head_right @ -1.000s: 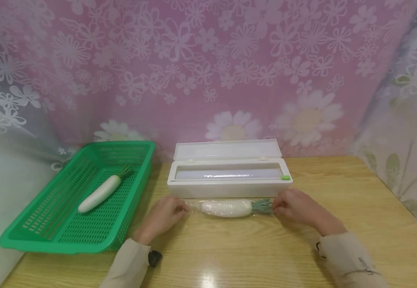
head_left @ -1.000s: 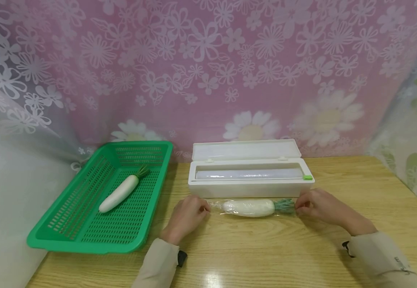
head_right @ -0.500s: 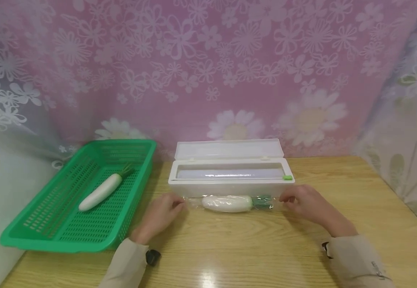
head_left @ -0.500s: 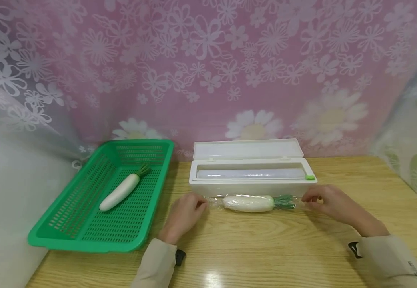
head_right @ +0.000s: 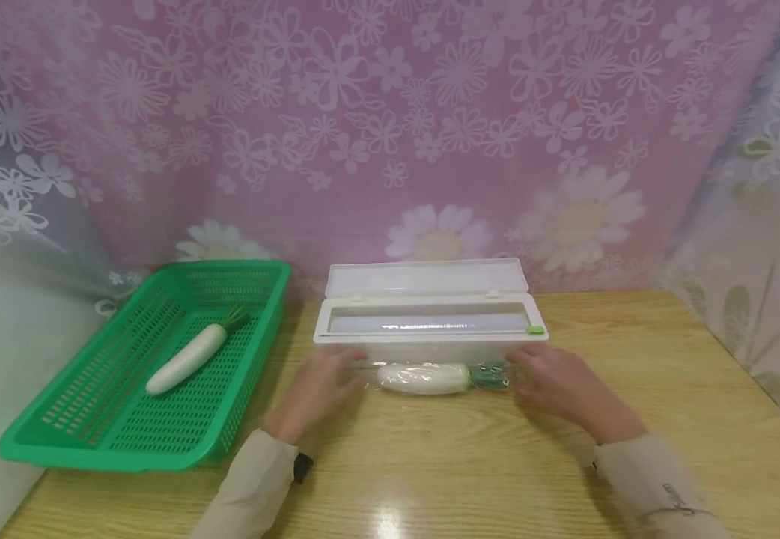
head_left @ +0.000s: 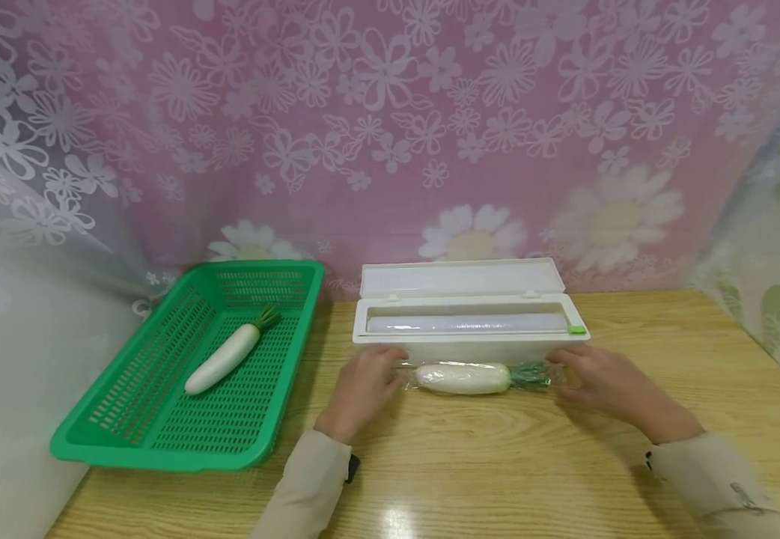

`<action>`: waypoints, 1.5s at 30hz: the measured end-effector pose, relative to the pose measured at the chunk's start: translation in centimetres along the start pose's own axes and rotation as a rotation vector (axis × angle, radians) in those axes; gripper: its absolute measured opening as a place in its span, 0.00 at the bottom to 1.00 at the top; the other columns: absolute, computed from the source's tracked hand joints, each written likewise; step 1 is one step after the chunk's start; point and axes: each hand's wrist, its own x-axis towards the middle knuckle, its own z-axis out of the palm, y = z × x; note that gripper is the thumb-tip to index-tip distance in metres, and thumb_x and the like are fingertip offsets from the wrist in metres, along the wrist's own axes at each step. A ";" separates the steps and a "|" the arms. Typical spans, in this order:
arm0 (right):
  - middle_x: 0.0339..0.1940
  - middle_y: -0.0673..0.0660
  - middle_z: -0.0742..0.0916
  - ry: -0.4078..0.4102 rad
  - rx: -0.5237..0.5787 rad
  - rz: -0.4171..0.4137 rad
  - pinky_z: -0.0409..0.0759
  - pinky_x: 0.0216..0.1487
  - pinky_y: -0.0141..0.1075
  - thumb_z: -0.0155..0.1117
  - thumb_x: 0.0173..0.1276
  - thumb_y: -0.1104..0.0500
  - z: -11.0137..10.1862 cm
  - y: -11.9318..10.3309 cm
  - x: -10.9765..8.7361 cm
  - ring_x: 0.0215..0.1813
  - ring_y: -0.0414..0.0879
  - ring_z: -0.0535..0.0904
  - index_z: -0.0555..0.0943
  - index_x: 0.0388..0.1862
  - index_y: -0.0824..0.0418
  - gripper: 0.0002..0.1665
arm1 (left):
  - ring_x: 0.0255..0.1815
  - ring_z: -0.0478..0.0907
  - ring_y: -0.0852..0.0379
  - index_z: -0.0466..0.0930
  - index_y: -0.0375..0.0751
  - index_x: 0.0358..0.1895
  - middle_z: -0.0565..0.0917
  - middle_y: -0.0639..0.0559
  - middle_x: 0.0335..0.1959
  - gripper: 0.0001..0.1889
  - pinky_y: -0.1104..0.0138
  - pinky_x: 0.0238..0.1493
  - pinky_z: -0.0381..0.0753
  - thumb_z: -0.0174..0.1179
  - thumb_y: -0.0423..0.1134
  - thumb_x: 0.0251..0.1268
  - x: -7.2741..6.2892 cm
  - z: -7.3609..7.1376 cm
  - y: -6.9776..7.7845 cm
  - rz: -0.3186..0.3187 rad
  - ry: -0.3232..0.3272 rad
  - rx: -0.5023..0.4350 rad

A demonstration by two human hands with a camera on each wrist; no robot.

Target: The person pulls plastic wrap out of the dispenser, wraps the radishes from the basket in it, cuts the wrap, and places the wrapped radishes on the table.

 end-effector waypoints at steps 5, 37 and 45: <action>0.37 0.56 0.86 0.066 -0.042 -0.084 0.79 0.25 0.41 0.83 0.46 0.64 0.8 0.3 0.4 0.27 0.46 0.81 0.81 0.44 0.63 0.26 | 0.49 0.84 0.48 0.86 0.38 0.50 0.87 0.46 0.49 0.16 0.57 0.46 0.84 0.73 0.29 0.57 0.2 0.6 -0.1 0.042 -0.020 0.031; 0.18 0.43 0.69 -0.251 0.669 0.216 0.64 0.22 0.32 0.49 0.78 0.70 0.5 0.5 1.0 0.19 0.33 0.60 0.70 0.22 0.58 0.21 | 0.37 0.79 0.55 0.86 0.42 0.44 0.87 0.46 0.43 0.16 0.67 0.29 0.77 0.62 0.18 0.58 0.9 1.2 -0.5 -0.067 -0.215 -0.096; 0.18 0.48 0.74 -0.371 0.774 0.359 0.67 0.19 0.31 0.47 0.77 0.67 0.3 0.4 0.8 0.18 0.36 0.66 0.75 0.23 0.63 0.19 | 0.32 0.76 0.61 0.87 0.40 0.48 0.87 0.49 0.40 0.09 0.70 0.30 0.77 0.63 0.28 0.69 0.9 0.9 -0.3 -0.097 -0.344 -0.176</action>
